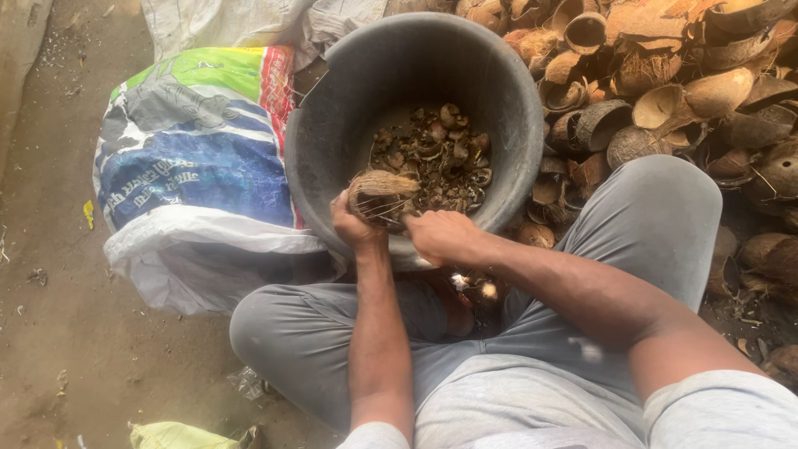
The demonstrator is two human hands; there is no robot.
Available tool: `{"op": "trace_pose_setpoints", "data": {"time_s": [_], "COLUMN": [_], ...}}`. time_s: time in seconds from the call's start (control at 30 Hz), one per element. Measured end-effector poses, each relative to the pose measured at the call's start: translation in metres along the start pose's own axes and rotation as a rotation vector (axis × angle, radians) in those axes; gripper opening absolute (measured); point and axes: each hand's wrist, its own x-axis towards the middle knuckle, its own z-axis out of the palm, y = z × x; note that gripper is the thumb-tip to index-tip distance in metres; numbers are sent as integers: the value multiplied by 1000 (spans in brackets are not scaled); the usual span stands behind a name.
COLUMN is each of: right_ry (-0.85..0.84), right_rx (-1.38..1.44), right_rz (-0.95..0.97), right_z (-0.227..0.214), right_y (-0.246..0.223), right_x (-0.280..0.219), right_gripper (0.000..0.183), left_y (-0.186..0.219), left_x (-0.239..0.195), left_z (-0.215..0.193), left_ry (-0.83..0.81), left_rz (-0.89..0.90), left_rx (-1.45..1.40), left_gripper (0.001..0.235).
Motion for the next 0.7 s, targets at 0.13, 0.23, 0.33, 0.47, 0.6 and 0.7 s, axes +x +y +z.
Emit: {"op": "trace_pose_setpoints", "data": {"time_s": [0.13, 0.23, 0.33, 0.47, 0.6, 0.7], "right_ry": [54, 40, -170, -164, -23, 33], "right_rx": [88, 274, 783, 771, 290, 129], "right_rz": [-42, -36, 175, 200, -54, -91], "right_z": [25, 31, 19, 6, -2, -2], "right_y": [15, 18, 9, -10, -3, 11], "right_x": [28, 39, 31, 9, -6, 0], "right_gripper": [33, 35, 38, 34, 47, 63], "left_y": [-5, -9, -6, 10, 17, 8], "left_x": [-4, -10, -11, 10, 12, 10], "left_z": [1, 8, 10, 3, -2, -6], "left_ry": [81, 106, 149, -31, 35, 56], "left_rz": [130, 223, 252, 45, -170, -259], "left_rx": [168, 189, 168, -92, -200, -165], "left_gripper": [10, 9, 8, 30, 47, 45]}}
